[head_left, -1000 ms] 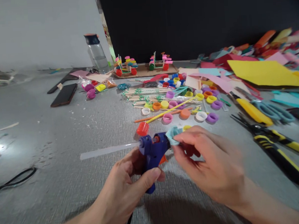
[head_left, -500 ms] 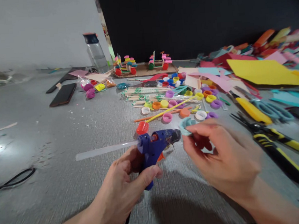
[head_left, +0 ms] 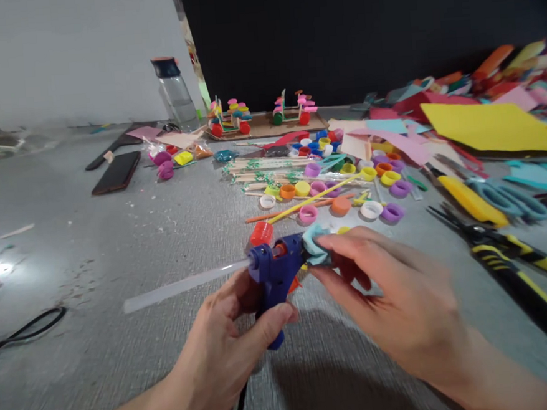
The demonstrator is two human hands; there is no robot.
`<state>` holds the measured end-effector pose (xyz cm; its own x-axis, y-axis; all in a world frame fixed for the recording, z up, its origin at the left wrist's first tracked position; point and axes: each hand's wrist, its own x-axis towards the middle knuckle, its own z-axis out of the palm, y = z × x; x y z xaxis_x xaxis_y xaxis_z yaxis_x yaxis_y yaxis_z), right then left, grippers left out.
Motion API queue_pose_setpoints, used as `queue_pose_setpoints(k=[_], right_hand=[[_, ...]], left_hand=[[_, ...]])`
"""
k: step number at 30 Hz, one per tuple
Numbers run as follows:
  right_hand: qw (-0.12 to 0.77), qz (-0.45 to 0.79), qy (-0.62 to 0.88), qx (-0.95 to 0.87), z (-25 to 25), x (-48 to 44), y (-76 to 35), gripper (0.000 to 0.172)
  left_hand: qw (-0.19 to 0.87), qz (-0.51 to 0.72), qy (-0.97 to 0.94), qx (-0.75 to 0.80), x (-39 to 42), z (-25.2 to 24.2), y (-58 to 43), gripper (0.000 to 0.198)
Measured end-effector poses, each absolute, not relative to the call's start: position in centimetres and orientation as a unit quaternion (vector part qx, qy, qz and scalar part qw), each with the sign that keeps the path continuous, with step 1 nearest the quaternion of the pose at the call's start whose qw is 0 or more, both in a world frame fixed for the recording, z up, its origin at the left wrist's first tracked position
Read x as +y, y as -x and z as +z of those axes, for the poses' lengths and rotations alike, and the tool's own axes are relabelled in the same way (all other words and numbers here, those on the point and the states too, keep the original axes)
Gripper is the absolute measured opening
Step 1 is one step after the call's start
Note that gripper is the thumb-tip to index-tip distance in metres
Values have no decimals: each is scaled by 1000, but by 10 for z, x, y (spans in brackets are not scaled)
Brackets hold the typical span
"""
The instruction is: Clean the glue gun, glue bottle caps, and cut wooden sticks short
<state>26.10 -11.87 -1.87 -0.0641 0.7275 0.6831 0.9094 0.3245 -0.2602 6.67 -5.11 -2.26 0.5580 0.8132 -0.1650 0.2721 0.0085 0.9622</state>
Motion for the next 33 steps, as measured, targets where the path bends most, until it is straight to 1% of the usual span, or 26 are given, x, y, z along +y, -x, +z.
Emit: queue_pose_setpoints(k=[6,9,12,17,22,26,30,33], right_hand=[[373,-111,575,-720,-20,-117,-258,21],[373,-124,574,-718,-20,-116,-258,17],[368,-129,570,-723,-18,-114,-257,13],[358,-150,572,-722,-15,-113,-254,6],[329,-193,586,-715,-17,-110,-250,7],[326,-210,580,-716,-18,-109,-251,6],[354,-210,555,-723,-20,-111,-254,9],[358,-219,542,-728,-22,-114,-257,11]], left_hand=[[555,222,-695,400,-52,-27,-63,23],[535,230,-704,407,-54,-28,-63,21],[538,234,-695,416,-55,-27,-63,19],[544,226,-697,409,-59,-27,-62,29],[527,222,-707,415,-61,-29,-63,33],[529,210,-710,414,-59,-31,-64,29],[562,203,-693,403,-56,-29,-64,23],[598,190,-675,389,-56,-23,-63,20]])
